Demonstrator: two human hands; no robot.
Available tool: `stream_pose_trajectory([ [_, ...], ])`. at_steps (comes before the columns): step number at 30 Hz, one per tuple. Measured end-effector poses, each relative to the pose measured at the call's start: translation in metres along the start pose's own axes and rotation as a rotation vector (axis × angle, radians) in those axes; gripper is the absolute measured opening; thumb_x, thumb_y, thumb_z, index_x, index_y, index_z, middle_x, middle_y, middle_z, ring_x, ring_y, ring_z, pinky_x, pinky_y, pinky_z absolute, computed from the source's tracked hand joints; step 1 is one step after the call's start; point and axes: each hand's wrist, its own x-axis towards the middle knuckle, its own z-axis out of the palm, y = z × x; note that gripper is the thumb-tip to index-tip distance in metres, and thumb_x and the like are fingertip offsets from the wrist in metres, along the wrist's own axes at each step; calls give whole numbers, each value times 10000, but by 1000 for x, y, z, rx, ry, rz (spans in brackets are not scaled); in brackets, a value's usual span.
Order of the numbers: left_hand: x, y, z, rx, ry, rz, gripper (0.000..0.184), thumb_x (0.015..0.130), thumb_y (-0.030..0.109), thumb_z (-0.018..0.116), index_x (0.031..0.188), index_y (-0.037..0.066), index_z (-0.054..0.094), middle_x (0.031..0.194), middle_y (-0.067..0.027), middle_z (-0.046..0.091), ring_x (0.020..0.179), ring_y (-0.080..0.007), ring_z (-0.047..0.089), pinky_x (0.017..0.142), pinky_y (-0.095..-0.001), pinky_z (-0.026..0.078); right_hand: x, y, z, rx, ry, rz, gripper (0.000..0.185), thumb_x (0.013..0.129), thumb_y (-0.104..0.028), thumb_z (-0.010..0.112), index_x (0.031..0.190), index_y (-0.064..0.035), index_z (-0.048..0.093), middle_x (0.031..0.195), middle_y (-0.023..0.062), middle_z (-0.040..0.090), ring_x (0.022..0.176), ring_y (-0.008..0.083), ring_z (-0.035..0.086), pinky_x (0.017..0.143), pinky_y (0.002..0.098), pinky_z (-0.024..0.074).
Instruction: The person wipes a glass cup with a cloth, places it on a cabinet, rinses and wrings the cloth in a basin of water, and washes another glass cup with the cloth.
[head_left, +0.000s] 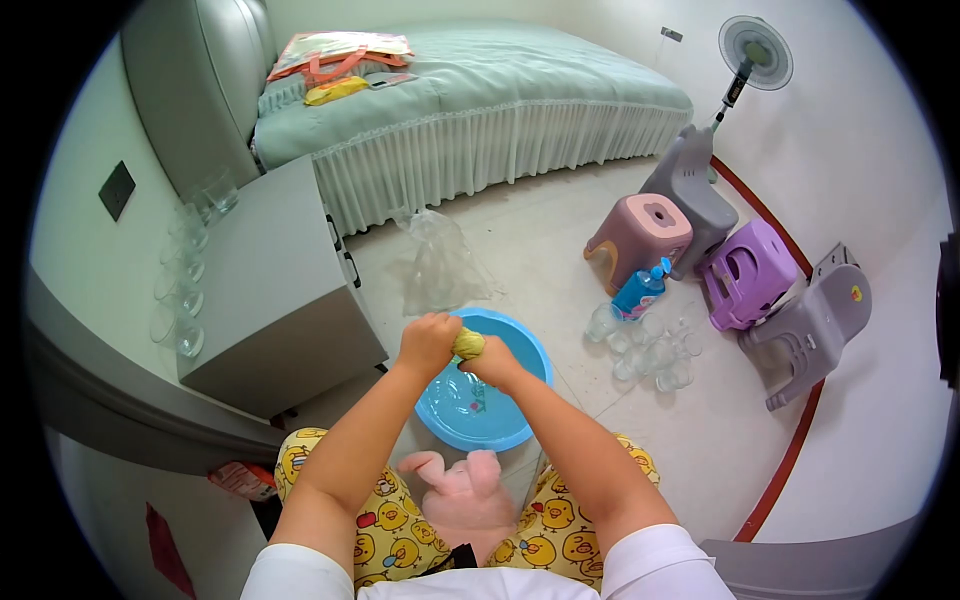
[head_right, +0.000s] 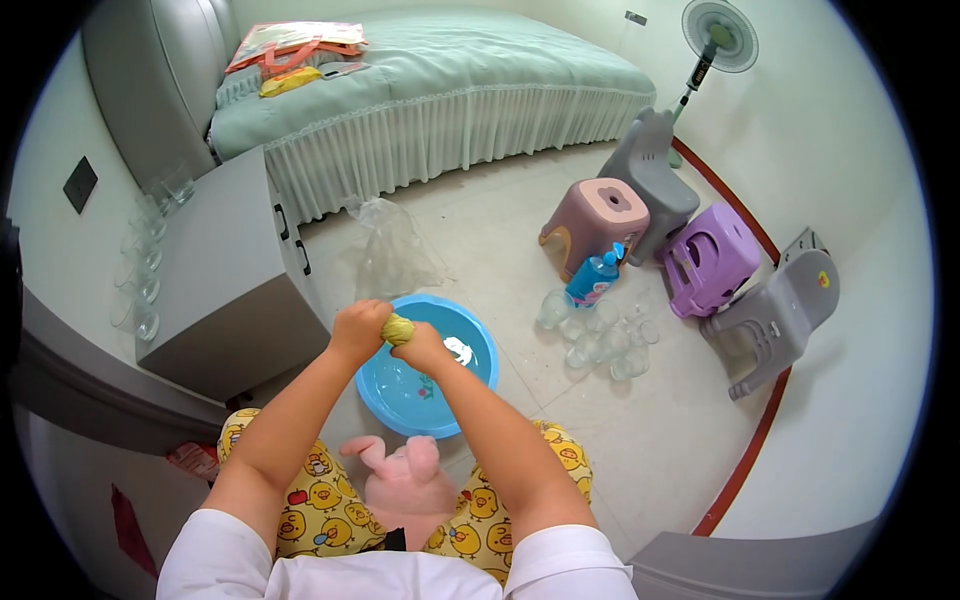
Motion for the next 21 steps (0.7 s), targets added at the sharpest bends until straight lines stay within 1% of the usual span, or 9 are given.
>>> stream_pose_trajectory([
  [3,1,0,-2,-55,27,-19,128,635,71,595,755,98,560,705,-56,578,687,-293,570,560,-400,455,1,2,1,-262,115,-17,220,666,-78,681,877,-67,618,801,117,644,724,226,605,631,337,458],
  [6,5,2,-15,-25,-261,-96,116,687,88,599,802,87,580,756,-88,599,730,-277,586,618,-386,468,0,3,-4,-580,299,-99,167,703,-144,644,844,-74,589,788,174,627,738,318,602,620,383,463],
  [9,6,-9,-27,-593,-878,-184,302,831,251,540,1035,32,581,1008,-125,623,920,-178,589,833,-299,437,-6,1,-17,-852,297,-282,136,717,-170,611,772,-88,518,729,132,606,727,334,590,592,434,454],
  [10,6,-12,-26,-590,-880,-183,302,831,251,540,1035,32,581,1008,-125,623,920,-178,589,833,-299,437,-7,0,-19,-849,300,-282,136,717,-170,611,772,-88,518,729,132,606,727,334,590,592,434,454],
  [12,3,-21,-17,-1225,-1037,-710,491,867,445,462,1079,14,563,1047,-108,614,952,-186,581,866,-304,432,-12,-7,-22,-875,340,-602,90,718,-110,579,776,-84,515,709,100,587,661,304,591,549,406,462],
  [13,-4,-25,-12,-1380,-956,-842,646,863,585,358,1087,15,562,1060,-102,612,974,-210,584,879,-343,439,-16,-14,-22,-873,344,-599,90,718,-110,579,776,-84,515,709,100,587,661,304,591,549,406,462],
  [16,-10,-18,-8,-1827,-936,-1008,776,812,684,318,1138,12,527,1066,-176,598,1029,-276,562,874,-436,437,-25,-36,-23,-784,426,-864,88,704,-131,583,739,-100,507,664,63,542,620,256,574,523,354,456],
  [18,-8,-10,-9,-1875,-1172,-795,900,747,752,316,1162,-28,491,1082,-229,572,1008,-313,568,851,-438,455,-28,-43,-21,-857,389,-1098,88,684,-132,584,717,-113,505,642,32,492,604,214,546,505,320,443],
  [21,-14,9,-2,-2107,-1456,-513,1148,588,875,308,1204,-87,418,1122,-316,509,990,-381,564,829,-462,469,-34,-51,-21,-838,392,-1167,86,678,-122,580,739,-115,520,634,18,452,602,194,525,500,309,436],
])
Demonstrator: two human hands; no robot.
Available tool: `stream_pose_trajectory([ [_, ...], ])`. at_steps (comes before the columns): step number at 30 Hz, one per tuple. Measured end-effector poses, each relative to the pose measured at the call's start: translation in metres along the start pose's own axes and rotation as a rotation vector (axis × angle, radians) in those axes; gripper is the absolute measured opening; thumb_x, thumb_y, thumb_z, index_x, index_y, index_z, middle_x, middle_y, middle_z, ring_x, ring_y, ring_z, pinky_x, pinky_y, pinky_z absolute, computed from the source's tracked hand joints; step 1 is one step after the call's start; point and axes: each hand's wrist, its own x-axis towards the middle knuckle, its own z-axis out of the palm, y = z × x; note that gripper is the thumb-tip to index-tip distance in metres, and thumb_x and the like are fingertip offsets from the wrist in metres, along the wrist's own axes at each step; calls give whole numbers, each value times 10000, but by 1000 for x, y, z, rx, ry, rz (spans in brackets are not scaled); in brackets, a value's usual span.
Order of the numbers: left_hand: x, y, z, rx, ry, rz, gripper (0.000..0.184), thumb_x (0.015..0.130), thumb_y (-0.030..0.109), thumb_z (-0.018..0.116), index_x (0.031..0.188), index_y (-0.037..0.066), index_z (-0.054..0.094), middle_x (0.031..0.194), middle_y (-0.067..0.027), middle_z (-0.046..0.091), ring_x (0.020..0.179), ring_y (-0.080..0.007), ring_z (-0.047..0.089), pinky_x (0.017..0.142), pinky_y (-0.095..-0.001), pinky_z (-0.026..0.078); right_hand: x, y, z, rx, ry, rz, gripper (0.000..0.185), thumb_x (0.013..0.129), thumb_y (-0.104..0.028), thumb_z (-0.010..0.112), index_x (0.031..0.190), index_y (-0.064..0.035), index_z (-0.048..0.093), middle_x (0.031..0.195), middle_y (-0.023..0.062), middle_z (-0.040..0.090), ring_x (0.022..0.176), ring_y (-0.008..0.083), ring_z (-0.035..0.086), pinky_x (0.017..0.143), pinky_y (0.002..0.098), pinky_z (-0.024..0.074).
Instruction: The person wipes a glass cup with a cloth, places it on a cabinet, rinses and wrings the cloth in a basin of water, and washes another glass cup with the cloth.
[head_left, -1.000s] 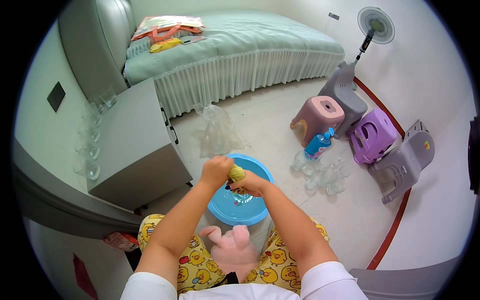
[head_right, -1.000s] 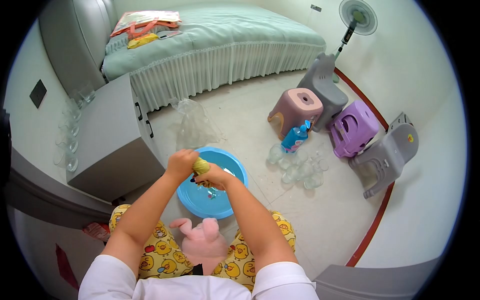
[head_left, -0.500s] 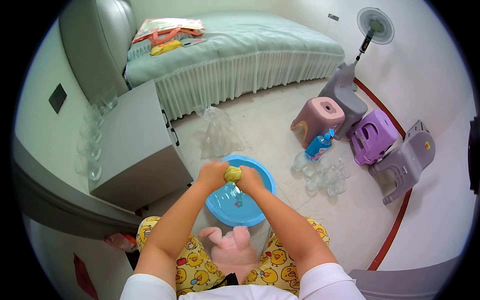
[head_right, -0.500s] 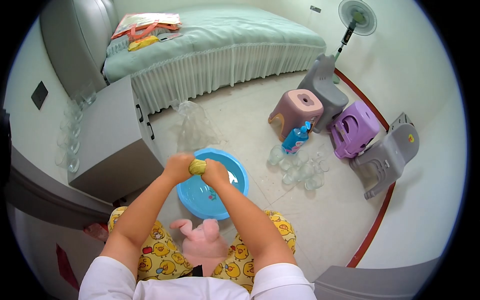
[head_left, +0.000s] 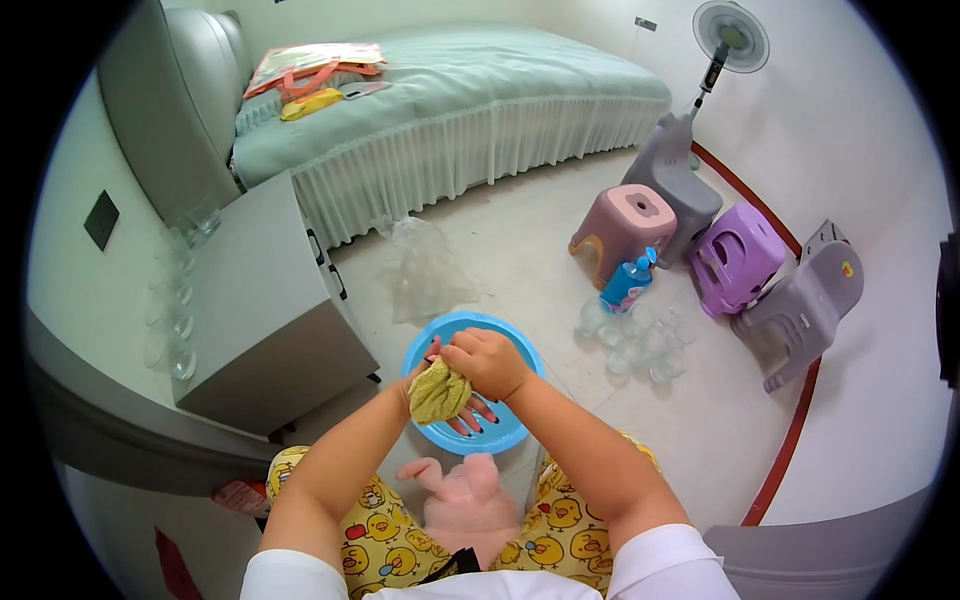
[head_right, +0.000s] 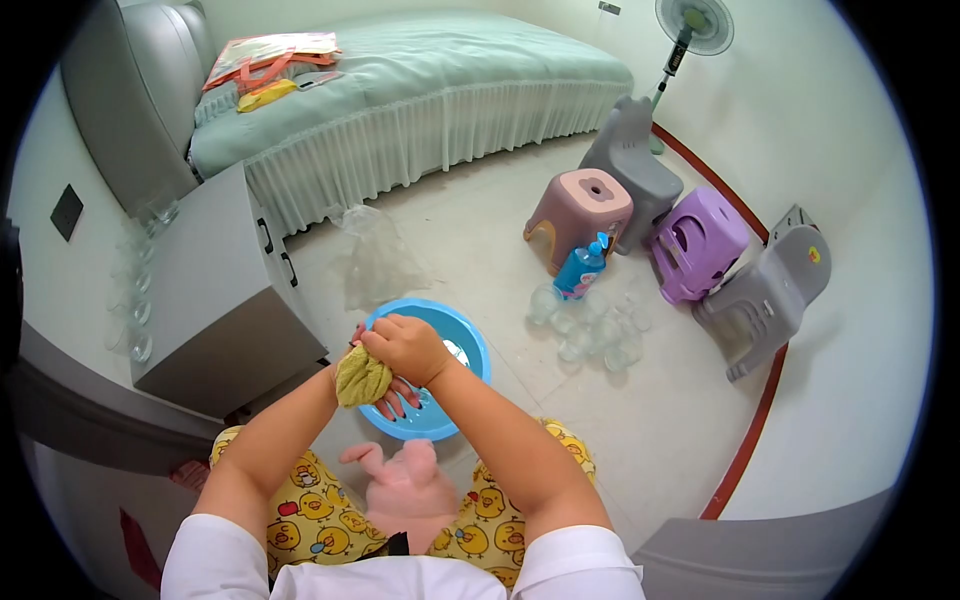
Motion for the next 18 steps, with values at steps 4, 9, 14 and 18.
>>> stream_pose_trajectory([
  [4,7,-7,1,-188,-161,17,1398,374,948,387,1256,-132,289,1181,-381,421,972,-444,555,832,-506,461,2,4,-3,-5,48,-30,103,670,-123,591,746,-107,525,645,16,463,602,195,521,506,305,435],
  [9,7,-11,24,-203,-275,260,1146,519,818,499,1208,-90,384,1171,-337,456,1021,-380,548,843,-459,461,-2,11,-7,-68,73,-12,113,658,-133,607,730,-113,522,651,12,469,606,180,517,510,296,432],
  [14,5,-26,20,-170,103,144,385,703,193,683,1002,29,504,919,-136,574,782,-235,592,706,-334,508,-12,8,-1,-96,12,-119,115,672,-146,611,691,-123,500,638,6,463,584,161,503,491,281,418],
  [18,3,-19,-3,235,396,77,357,686,170,691,960,21,517,837,-75,564,744,-206,586,653,-325,499,-27,7,16,-221,-184,-7,106,690,-147,615,693,-119,513,618,5,480,563,165,517,477,284,424],
])
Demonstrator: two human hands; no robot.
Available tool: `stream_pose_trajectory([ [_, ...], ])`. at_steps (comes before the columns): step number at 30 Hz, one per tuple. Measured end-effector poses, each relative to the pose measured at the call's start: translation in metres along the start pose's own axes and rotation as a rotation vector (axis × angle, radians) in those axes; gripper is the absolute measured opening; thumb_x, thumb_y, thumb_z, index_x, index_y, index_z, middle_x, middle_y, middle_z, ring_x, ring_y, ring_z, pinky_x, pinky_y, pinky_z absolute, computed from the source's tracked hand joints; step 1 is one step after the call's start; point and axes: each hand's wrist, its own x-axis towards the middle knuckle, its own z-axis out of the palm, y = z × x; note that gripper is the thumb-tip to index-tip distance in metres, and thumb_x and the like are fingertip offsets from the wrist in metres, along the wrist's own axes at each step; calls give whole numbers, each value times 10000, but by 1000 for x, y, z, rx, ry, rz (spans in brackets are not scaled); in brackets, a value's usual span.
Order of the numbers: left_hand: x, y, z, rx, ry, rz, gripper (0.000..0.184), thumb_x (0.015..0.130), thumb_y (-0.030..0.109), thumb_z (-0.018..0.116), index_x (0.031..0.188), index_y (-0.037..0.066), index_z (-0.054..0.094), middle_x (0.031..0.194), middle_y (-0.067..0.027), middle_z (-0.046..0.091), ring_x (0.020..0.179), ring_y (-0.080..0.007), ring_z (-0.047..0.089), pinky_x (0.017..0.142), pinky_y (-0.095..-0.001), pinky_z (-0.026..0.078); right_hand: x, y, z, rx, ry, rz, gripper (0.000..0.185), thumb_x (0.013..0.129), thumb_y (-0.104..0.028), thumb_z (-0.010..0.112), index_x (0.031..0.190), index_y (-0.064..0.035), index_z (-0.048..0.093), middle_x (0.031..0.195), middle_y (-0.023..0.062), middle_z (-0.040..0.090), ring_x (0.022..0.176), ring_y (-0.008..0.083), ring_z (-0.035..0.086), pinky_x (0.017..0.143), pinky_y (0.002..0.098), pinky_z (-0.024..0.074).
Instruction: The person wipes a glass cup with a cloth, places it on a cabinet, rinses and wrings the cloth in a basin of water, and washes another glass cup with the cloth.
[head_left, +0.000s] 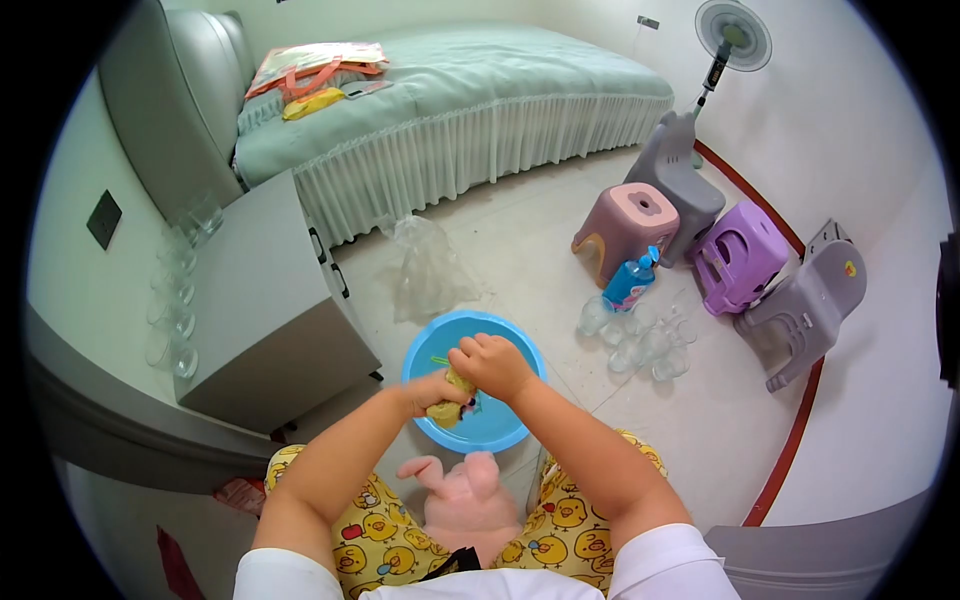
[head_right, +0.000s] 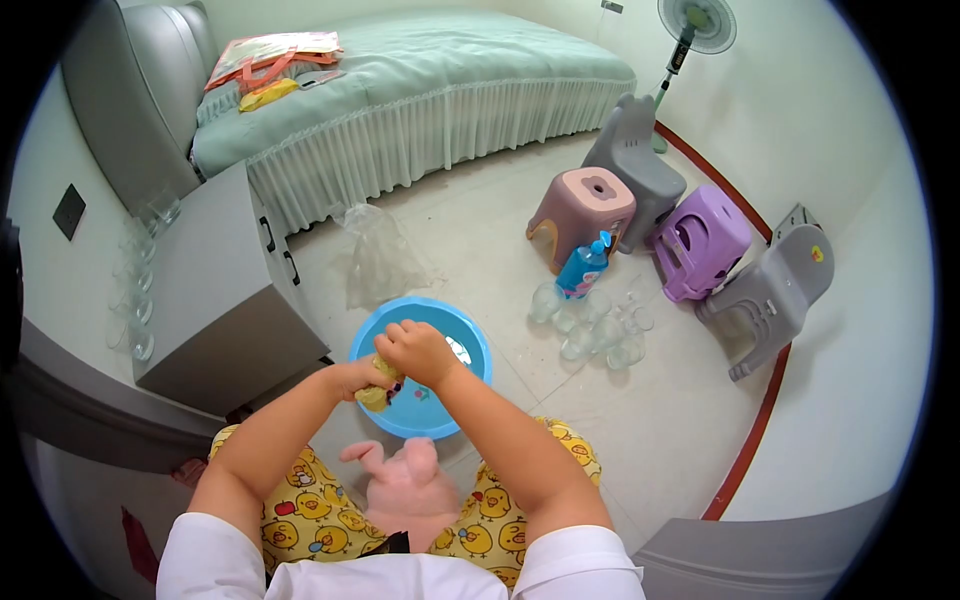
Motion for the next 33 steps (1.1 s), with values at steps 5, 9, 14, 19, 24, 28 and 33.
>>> stream_pose_trajectory([
  [5,0,39,23,1220,589,-190,137,677,119,641,800,66,615,697,-108,616,662,-239,610,596,-336,488,-7,-12,25,-130,-328,287,62,686,-144,585,734,-118,555,663,43,571,604,207,595,496,308,469],
  [9,15,15,16,1566,862,76,57,693,132,590,703,92,629,672,-123,620,658,-274,611,597,-377,485,2,-13,29,11,-675,610,60,699,-115,570,737,-100,614,761,98,638,682,262,631,552,353,500],
  [14,40,-8,-17,1777,857,341,70,654,182,612,647,113,608,680,-84,623,672,-276,604,575,-390,469,-2,-4,36,176,-814,922,149,697,-116,536,777,-81,658,835,143,648,782,298,625,632,384,503],
  [19,45,-9,-22,1840,776,462,94,628,210,628,641,123,593,656,-59,605,651,-253,593,567,-362,455,-27,20,68,618,-921,945,156,566,-79,586,683,14,629,733,172,632,694,271,620,591,355,480],
  [24,49,-10,-24,1867,778,554,138,611,247,643,642,126,584,652,-46,596,643,-238,588,563,-355,449,-33,29,68,831,-955,1137,213,498,-94,649,671,24,609,675,131,595,623,221,566,544,335,445],
  [28,48,-9,-26,1860,762,553,122,611,228,642,659,131,587,662,-46,598,652,-238,588,567,-355,452,-27,27,63,786,-982,1137,219,500,-103,661,675,20,613,679,144,598,635,232,577,554,332,452],
  [33,40,-6,-26,1843,796,529,115,602,201,645,666,126,586,667,-51,599,651,-245,586,571,-364,456,-22,21,70,604,-920,1013,211,560,-117,630,741,-8,642,767,174,634,732,285,619,622,352,489],
])
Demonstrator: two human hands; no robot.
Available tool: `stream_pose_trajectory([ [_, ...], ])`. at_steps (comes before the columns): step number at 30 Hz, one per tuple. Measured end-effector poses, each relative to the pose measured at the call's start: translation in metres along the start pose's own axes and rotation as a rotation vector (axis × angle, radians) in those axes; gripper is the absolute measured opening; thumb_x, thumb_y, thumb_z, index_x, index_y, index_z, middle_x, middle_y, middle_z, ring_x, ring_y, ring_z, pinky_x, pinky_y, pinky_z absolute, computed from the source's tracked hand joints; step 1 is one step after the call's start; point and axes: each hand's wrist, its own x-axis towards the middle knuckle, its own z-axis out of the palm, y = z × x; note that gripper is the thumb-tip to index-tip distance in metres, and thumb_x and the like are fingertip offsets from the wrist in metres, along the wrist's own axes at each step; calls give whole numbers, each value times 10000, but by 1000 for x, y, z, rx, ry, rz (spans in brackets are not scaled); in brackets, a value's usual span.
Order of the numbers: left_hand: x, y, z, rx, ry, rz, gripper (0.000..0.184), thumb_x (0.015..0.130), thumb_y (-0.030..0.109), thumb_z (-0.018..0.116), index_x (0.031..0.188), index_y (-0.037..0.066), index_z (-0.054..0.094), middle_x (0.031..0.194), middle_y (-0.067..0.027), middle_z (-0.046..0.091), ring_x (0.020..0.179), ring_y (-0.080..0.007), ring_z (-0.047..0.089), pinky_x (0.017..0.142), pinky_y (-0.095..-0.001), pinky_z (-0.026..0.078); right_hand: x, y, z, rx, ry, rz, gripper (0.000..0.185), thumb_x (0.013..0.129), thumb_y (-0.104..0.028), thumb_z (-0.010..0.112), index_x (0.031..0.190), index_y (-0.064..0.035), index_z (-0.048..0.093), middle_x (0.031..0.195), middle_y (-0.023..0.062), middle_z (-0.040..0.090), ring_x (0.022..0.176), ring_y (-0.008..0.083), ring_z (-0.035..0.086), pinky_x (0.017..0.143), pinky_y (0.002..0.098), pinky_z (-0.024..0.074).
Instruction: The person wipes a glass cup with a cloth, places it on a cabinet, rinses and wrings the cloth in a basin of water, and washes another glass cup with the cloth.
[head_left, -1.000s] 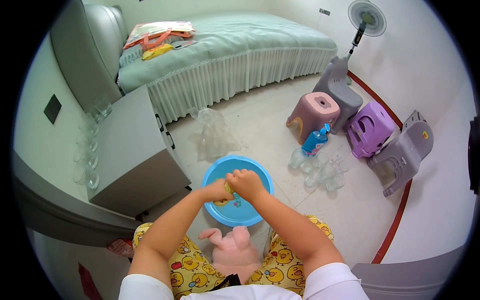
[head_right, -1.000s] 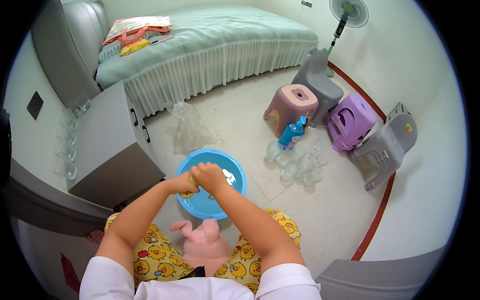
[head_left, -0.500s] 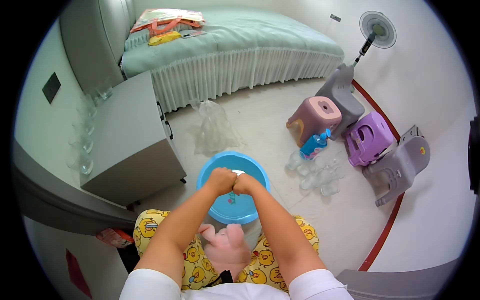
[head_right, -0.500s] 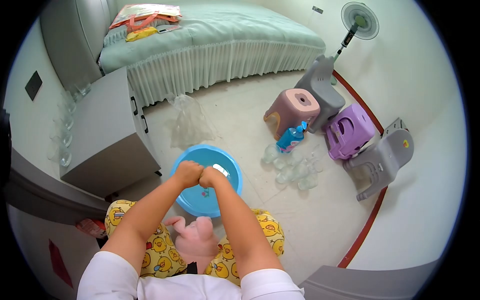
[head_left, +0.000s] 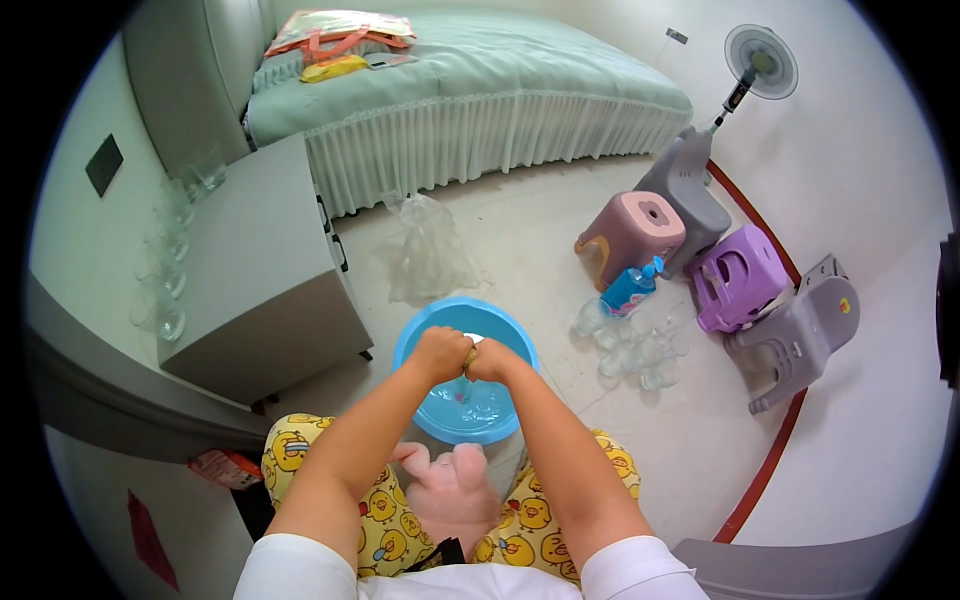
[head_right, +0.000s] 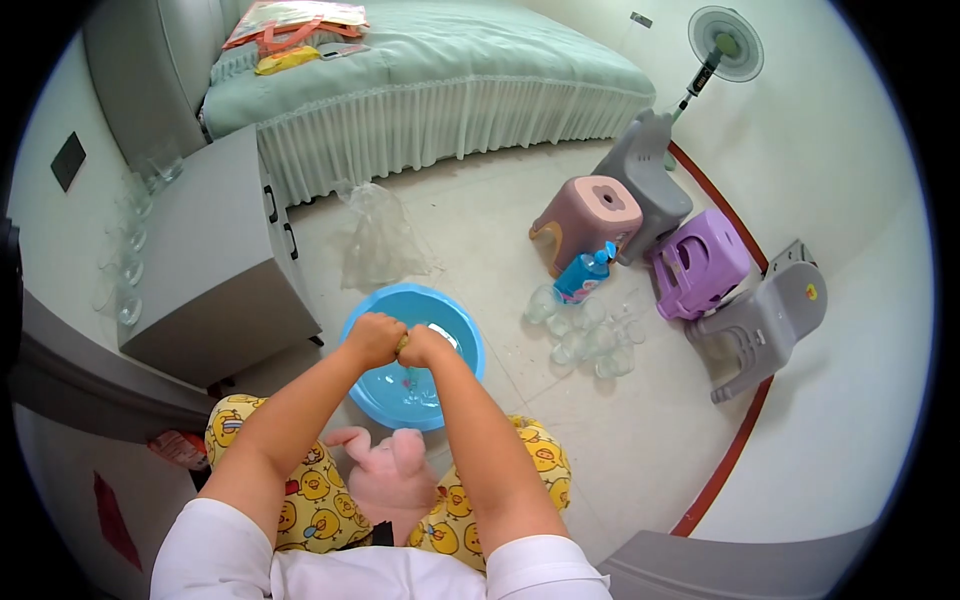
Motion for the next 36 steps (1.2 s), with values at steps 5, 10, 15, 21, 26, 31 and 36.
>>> stream_pose_trajectory([
  [5,-3,5,-19,-42,-115,-206,81,635,187,617,677,119,604,693,-71,620,710,-277,611,622,-389,482,-31,-32,-11,-317,211,-52,193,633,-115,609,817,-72,650,843,140,648,811,291,625,677,383,503],
  [10,-11,0,-45,-226,-317,-357,404,621,274,702,961,100,570,959,-123,597,891,-277,580,738,-374,478,-40,-36,-21,-464,221,-96,295,671,-193,625,952,-116,576,917,100,629,894,283,598,730,392,484],
  [15,-30,-10,-53,-476,-120,-383,738,578,314,786,1187,63,453,1135,-152,518,1025,-274,529,852,-352,449,-65,-47,-49,-520,167,-92,261,719,-213,620,947,-91,586,944,110,635,914,285,600,756,390,471],
  [21,-37,-5,-91,-1314,100,-863,645,711,164,719,1246,47,377,1195,-139,468,1032,-202,526,794,-317,481,-79,-46,-58,-9,153,-212,469,693,-275,699,1060,-36,531,939,156,618,880,279,600,754,365,466],
  [26,-49,-1,-107,-1514,149,-773,637,729,92,689,1271,41,358,1175,-128,467,1003,-185,540,797,-296,482,-74,-45,-45,564,24,-218,557,714,-263,704,1152,-6,474,932,131,600,856,193,582,747,307,462],
  [31,-56,-4,-105,-1433,242,-620,614,738,40,664,1277,38,370,1133,-109,498,975,-168,549,785,-277,482,-82,-55,-39,686,-99,-259,508,749,-290,676,1129,-11,487,981,80,584,888,157,557,755,291,454],
  [36,-52,1,-109,-1415,319,-651,430,784,97,658,1158,13,464,1018,-87,555,896,-137,559,779,-255,472,-83,-57,-42,807,-125,-203,471,792,-330,643,1092,6,507,971,86,587,877,147,557,743,286,458],
])
